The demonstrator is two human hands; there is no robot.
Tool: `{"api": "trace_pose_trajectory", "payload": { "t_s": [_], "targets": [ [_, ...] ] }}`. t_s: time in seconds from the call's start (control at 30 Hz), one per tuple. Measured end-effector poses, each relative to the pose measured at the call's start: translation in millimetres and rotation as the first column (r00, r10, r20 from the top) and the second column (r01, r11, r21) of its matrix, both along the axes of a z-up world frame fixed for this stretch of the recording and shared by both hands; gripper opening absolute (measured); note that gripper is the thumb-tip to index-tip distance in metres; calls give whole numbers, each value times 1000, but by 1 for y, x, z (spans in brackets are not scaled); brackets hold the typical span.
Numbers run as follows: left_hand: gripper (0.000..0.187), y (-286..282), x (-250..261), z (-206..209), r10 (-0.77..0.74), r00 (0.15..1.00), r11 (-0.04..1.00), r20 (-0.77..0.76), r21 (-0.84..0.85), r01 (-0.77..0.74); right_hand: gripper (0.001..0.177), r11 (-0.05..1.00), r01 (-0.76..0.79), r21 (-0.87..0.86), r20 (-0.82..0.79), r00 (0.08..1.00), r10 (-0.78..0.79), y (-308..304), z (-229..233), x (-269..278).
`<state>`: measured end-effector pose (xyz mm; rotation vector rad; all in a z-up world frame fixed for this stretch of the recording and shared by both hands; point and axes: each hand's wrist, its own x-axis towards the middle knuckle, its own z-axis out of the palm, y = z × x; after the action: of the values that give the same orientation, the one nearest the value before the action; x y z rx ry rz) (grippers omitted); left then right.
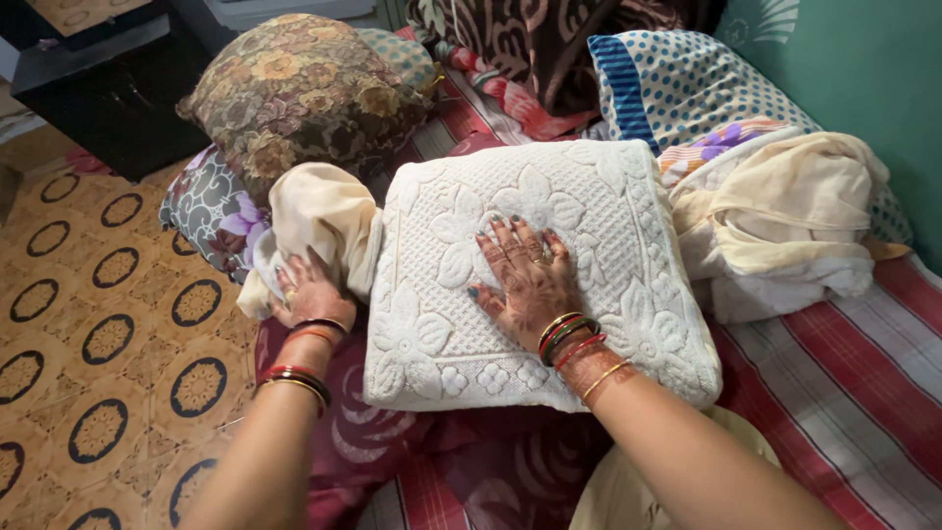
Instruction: The person sits on the floor and folds a white quilted pillowcase, then places it aside. They then pick up a maroon pillow, smooth it out, and fold it in half. Finally, they pick up a cream-colored cloth and begin to fold it.
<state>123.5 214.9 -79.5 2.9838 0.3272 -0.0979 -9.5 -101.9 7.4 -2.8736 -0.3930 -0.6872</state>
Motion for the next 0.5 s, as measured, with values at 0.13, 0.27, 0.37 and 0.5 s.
{"api": "trace_pose_trajectory", "payload": {
  "t_s": [0.13, 0.27, 0.37, 0.5],
  "targets": [
    [86, -56, -42, 29, -190, 866, 979, 463, 27, 201, 67, 1000, -7, 15, -1, 1000, 7, -1, 0, -2],
    [73, -94, -78, 42, -345, 626, 793, 699, -139, 593, 66, 999, -23, 27, 6, 1000, 23, -2, -5, -3],
    [69, -135, -91, 46, -435, 620, 766, 653, -94, 635, 66, 999, -22, 23, 27, 999, 21, -3, -9, -3],
    [63, -163, -102, 49, -411, 792, 887, 451, -5, 463, 63, 999, -46, 2, 40, 998, 46, -9, -15, -7]
  ]
}}
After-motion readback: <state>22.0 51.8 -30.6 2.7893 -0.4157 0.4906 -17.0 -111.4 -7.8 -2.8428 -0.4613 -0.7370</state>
